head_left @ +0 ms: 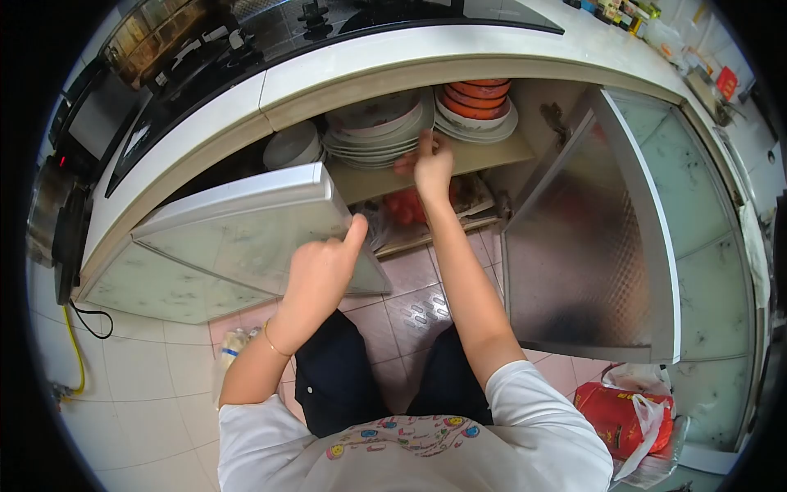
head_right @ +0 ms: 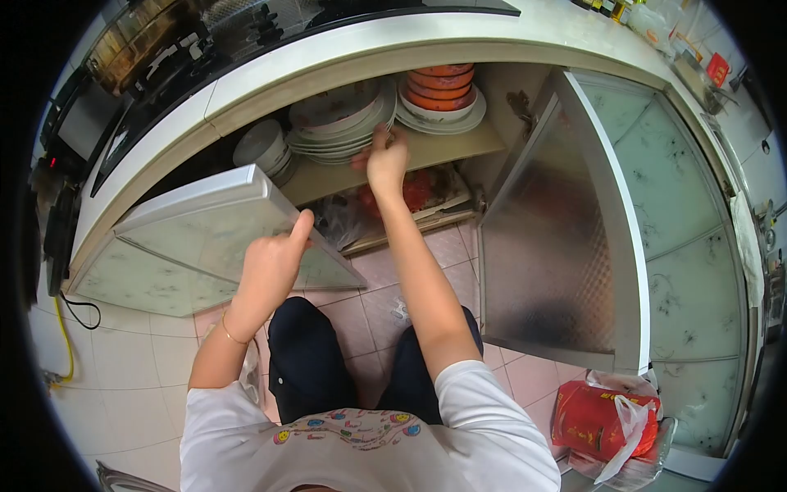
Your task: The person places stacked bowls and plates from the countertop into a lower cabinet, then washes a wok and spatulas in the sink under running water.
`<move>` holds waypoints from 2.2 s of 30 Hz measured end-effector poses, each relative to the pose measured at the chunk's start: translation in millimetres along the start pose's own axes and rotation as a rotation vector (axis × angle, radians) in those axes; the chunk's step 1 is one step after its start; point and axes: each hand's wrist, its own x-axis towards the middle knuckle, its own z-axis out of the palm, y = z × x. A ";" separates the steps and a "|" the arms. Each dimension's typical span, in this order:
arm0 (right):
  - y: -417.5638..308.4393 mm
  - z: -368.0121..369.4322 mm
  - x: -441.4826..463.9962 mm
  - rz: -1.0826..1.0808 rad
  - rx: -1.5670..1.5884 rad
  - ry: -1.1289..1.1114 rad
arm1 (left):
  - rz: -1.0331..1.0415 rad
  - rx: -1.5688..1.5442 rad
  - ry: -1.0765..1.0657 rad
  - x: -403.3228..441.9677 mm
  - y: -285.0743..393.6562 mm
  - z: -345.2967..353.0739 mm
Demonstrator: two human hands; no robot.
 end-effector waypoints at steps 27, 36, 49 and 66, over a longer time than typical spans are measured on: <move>-215.9 -102.8 16.3 0.971 1.394 0.402 | -0.239 -0.730 -0.358 49.0 47.2 -44.1; -312.3 -128.0 -57.2 0.481 0.360 0.961 | 0.125 -1.066 -0.185 95.0 141.9 -219.4; -284.1 -102.7 -105.3 0.885 -0.281 0.954 | -0.057 -0.921 -0.216 86.3 61.4 -310.7; -443.5 20.4 68.6 0.637 0.169 0.104 | -0.797 -1.449 -0.004 248.1 51.4 -273.7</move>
